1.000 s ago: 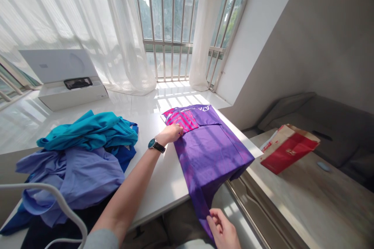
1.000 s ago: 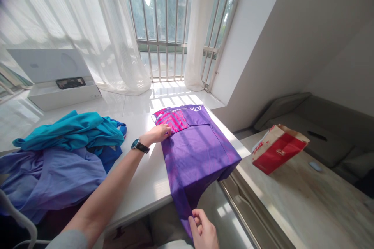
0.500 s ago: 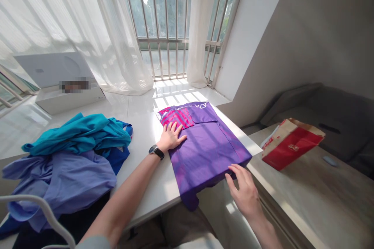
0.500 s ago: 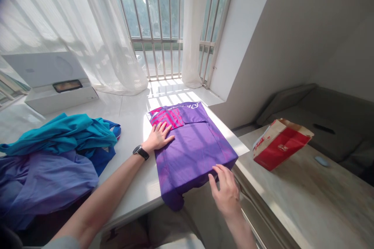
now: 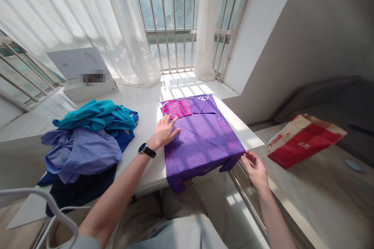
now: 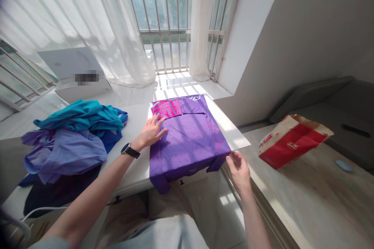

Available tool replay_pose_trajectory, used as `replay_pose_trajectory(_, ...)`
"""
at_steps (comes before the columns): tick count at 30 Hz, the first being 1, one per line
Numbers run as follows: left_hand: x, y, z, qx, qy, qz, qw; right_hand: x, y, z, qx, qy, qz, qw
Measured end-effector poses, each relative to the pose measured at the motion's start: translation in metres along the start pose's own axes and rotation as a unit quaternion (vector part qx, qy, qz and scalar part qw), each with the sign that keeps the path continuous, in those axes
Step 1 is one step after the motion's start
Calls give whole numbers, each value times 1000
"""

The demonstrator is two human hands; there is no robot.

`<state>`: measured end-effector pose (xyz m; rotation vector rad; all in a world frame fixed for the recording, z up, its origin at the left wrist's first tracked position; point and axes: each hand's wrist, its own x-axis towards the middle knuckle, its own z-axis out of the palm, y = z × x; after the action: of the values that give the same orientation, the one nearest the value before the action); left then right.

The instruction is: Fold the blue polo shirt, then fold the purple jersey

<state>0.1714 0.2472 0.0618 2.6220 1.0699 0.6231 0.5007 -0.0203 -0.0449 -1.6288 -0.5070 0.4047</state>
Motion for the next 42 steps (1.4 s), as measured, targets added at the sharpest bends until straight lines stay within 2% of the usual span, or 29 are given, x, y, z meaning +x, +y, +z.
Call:
replay_pose_trajectory(3,-79,39,-21,-157,75,-41,984,10,4,-7,38,-54,15,998)
replay_pose_trajectory(5,-140,66,-23,-262,127,-148,945,11,3,-9,48,-87,30,995)
replay_pose_trajectory(8,-211,92,-3,-349,103,-278,889,10,3,-7,52,-128,41,990)
replay_pose_trajectory(10,-236,98,16,-354,88,-326,872,9,4,-6,53,-148,43,987)
replay_pose_trajectory(12,-244,97,33,-334,77,-347,873,9,4,-6,51,-178,54,981)
replay_pose_trajectory(15,-239,94,47,-322,81,-346,878,9,-1,-10,57,-221,77,971)
replay_pose_trajectory(19,-229,98,60,-380,99,-325,860,3,-10,-20,70,-262,107,957)
replay_pose_trajectory(22,-226,103,71,-421,128,-318,840,-3,-15,-28,49,-312,136,939)
replay_pose_trajectory(25,-222,107,78,-459,175,-334,804,-9,-17,-38,16,-343,157,926)
replay_pose_trajectory(28,-219,111,75,-498,164,-340,781,-12,-18,-48,-36,-338,154,928)
replay_pose_trajectory(33,-221,117,64,-485,13,-304,820,-17,-12,-53,-31,-289,162,943)
replay_pose_trajectory(37,-231,110,59,-449,-27,-307,839,-31,-3,-39,4,-246,131,960)
replay_pose_trajectory(39,-237,106,49,-365,-38,-307,878,-38,0,-33,8,-250,107,962)
replay_pose_trajectory(42,-239,114,25,-160,-27,-311,936,-47,2,-33,-3,-253,99,962)
